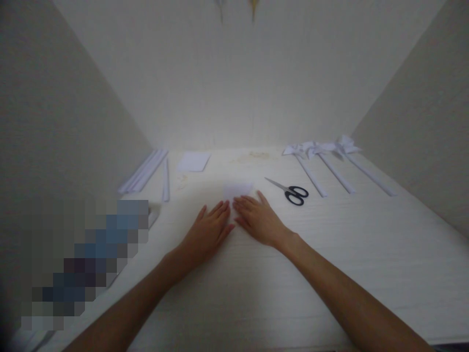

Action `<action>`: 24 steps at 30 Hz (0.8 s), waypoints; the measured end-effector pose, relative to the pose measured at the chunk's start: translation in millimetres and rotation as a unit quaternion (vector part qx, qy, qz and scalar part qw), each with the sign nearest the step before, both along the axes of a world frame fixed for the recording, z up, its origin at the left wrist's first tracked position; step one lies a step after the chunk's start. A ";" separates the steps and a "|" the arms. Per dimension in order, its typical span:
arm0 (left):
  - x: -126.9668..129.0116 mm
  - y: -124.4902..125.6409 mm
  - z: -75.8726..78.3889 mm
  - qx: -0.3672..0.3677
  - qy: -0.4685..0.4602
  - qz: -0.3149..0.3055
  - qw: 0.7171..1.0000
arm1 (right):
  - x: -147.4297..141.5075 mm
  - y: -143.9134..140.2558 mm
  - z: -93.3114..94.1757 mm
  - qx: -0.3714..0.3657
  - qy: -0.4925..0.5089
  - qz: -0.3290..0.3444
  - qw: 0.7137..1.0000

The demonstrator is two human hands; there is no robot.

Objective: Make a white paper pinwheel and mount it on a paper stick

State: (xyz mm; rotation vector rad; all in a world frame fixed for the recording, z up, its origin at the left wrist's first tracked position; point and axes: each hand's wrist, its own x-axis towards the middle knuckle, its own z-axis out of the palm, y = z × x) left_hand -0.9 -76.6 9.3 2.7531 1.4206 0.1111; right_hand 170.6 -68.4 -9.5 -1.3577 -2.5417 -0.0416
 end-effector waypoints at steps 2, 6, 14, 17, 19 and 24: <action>0.8 -0.1 0.6 -0.004 -0.006 0.003 1.000 | -2.0 -1.7 0.2 -0.027 0.014 0.051 0.998; 2.0 0.0 1.2 0.005 -0.008 0.001 1.000 | -3.5 -2.2 1.0 -0.067 0.049 0.058 0.995; 2.3 1.9 4.0 0.010 0.012 -0.006 1.000 | 11.8 18.0 -2.9 -0.078 0.087 -0.024 0.993; 2.7 1.5 5.5 0.006 0.010 -0.008 1.000 | 19.9 26.8 -5.4 -0.065 0.093 -0.063 0.992; 3.0 1.4 5.7 0.007 0.006 -0.010 1.000 | 23.3 29.7 -5.2 -0.057 0.092 -0.075 0.991; 3.4 1.4 4.0 0.018 -0.004 -0.012 1.000 | 26.5 29.8 -1.9 -0.025 0.079 -0.116 0.990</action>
